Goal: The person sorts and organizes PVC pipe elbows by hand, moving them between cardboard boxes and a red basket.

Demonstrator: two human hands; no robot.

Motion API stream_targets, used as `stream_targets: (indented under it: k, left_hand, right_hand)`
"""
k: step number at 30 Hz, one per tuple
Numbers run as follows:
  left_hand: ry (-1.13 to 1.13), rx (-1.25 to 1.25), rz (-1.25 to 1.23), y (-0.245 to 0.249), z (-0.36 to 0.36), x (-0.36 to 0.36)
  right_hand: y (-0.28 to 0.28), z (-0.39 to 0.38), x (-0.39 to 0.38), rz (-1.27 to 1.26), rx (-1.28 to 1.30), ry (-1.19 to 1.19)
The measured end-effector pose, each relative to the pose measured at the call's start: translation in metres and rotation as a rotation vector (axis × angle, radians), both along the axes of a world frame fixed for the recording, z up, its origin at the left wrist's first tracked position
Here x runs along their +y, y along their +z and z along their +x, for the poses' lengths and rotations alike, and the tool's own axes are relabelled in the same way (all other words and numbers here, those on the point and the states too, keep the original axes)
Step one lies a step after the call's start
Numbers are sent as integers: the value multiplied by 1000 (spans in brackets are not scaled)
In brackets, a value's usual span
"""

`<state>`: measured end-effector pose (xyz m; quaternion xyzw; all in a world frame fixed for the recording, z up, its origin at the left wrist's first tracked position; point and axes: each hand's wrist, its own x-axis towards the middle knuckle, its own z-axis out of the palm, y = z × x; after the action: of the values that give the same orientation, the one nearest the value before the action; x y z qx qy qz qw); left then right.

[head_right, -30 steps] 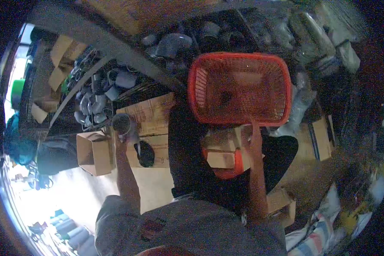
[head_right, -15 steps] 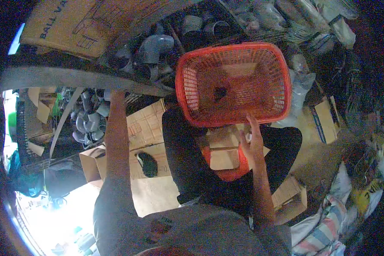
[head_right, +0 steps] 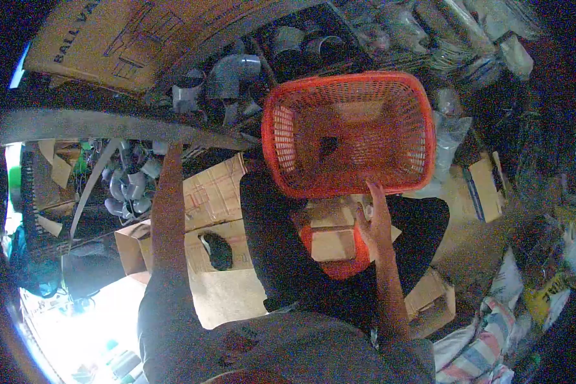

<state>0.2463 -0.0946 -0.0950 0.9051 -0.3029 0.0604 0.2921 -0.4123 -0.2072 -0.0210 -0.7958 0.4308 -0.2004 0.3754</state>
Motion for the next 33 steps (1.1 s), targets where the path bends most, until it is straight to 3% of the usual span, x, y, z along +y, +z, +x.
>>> stream_targets:
  k: [6,11,12,15,16,17,18,19,23,27,31,32,33]
  left_hand:
    - [-77,77,41,13,-7,16]
    - [-192,81,-201,44,-99,71]
    - [-150,132,-156,34,-107,86]
    - [25,478,-61,-24,-91,121]
    - [85,667,-141,-26,-87,122]
    - [346,980,-554,-33,-90,129]
    - [322,1088,-481,-60,-49,129]
    - [300,1052,-522,-48,-54,118]
    - [106,685,-423,-5,-33,56]
    - [-54,144,-90,0,7,-5]
    - [-86,-201,185,2,2,-16]
    - [-87,-274,240,5,2,-18]
    - [-81,-352,293,8,3,-20]
  right_hand:
    - [10,-4,-6,-18,-111,-30]
    - [25,-21,-13,-2,-322,-247]
    - [25,-28,-15,12,-325,-290]
    - [27,-50,-20,3,-380,-287]
    - [30,-58,-18,-1,-360,-292]
    - [33,-65,-17,0,-339,-298]
    - [33,-69,-17,35,-364,-323]
    - [33,-78,-18,83,-349,-358]
    - [44,-123,-31,-207,-18,-367]
    - [27,-177,-46,-174,-59,-551]
    - [12,-186,-25,-44,-146,-784]
    - [14,-192,-28,-171,8,-745]
    - [12,-198,-33,-144,15,-757]
